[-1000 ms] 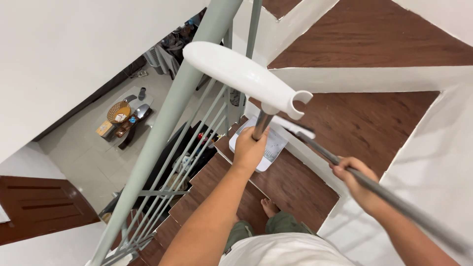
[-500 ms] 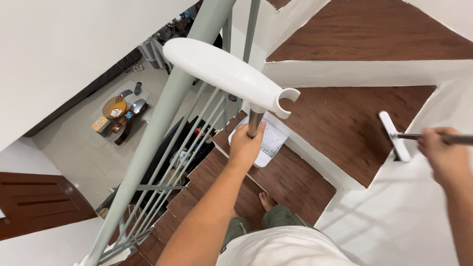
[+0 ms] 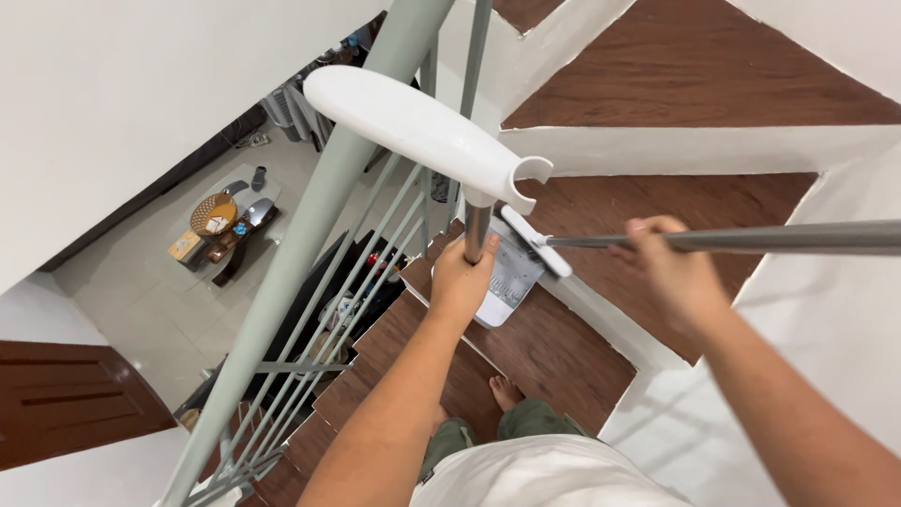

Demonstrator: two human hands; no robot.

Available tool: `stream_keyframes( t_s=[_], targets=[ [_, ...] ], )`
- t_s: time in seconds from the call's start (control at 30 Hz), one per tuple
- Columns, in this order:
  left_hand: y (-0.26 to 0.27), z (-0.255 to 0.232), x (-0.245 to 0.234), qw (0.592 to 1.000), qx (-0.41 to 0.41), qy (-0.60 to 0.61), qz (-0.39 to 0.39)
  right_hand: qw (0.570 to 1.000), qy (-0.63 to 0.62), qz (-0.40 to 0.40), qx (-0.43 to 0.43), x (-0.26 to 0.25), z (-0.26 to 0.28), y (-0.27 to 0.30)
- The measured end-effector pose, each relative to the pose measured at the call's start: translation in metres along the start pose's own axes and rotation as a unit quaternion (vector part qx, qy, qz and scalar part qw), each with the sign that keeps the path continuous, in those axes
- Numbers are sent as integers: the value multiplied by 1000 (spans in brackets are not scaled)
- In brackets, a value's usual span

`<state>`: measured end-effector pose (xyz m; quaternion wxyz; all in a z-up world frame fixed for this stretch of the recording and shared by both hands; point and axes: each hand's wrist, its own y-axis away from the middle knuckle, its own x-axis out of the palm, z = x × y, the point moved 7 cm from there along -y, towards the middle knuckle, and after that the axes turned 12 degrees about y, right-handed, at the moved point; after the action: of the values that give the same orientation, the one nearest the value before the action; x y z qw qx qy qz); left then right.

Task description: Sweep dust and debris from each step of a wooden staircase into a handheld dustpan using a broom.

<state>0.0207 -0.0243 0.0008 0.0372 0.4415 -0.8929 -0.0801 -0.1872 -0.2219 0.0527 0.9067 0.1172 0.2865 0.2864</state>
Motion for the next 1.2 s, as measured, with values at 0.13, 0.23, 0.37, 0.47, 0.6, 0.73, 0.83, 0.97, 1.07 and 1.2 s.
stream_keyframes(
  t_s=[0.13, 0.23, 0.37, 0.47, 0.6, 0.73, 0.83, 0.97, 1.07, 1.2],
  targets=[
    [-5, -1, -8, 999, 36, 1, -15, 994, -102, -2, -51, -44, 12, -9],
    [-6, 3, -9, 1000, -1, 8, -7, 994, -80, 17, -78, -54, 11, -19],
    [-5, 4, -15, 1000, 4, -1, -15, 992, 99, -34, -67, -34, -40, -57],
    [-12, 4, -19, 1000, 24, 12, -14, 940, 241, 8, -242, 8, -70, -62],
    [-19, 5, -22, 1000, 20, -5, -19, 927, 267, 56, -258, 33, -62, -8],
    [-26, 3, -30, 999, 13, -36, -18, 930, 246, -21, -273, -10, -55, -1],
    [-25, 0, -33, 999, -16, -27, -20, 920, 291, 30, -261, -13, -5, 12],
    [-23, 0, -38, 999, -7, -20, -29, 926, 312, 77, -201, 24, -56, -38],
    [-28, -7, -42, 999, 32, -27, -34, 852, 268, 147, -425, 45, -59, -19],
    [-30, 11, -42, 999, 4, -10, -48, 932, 240, 125, -241, 4, -54, 7]
  ],
)
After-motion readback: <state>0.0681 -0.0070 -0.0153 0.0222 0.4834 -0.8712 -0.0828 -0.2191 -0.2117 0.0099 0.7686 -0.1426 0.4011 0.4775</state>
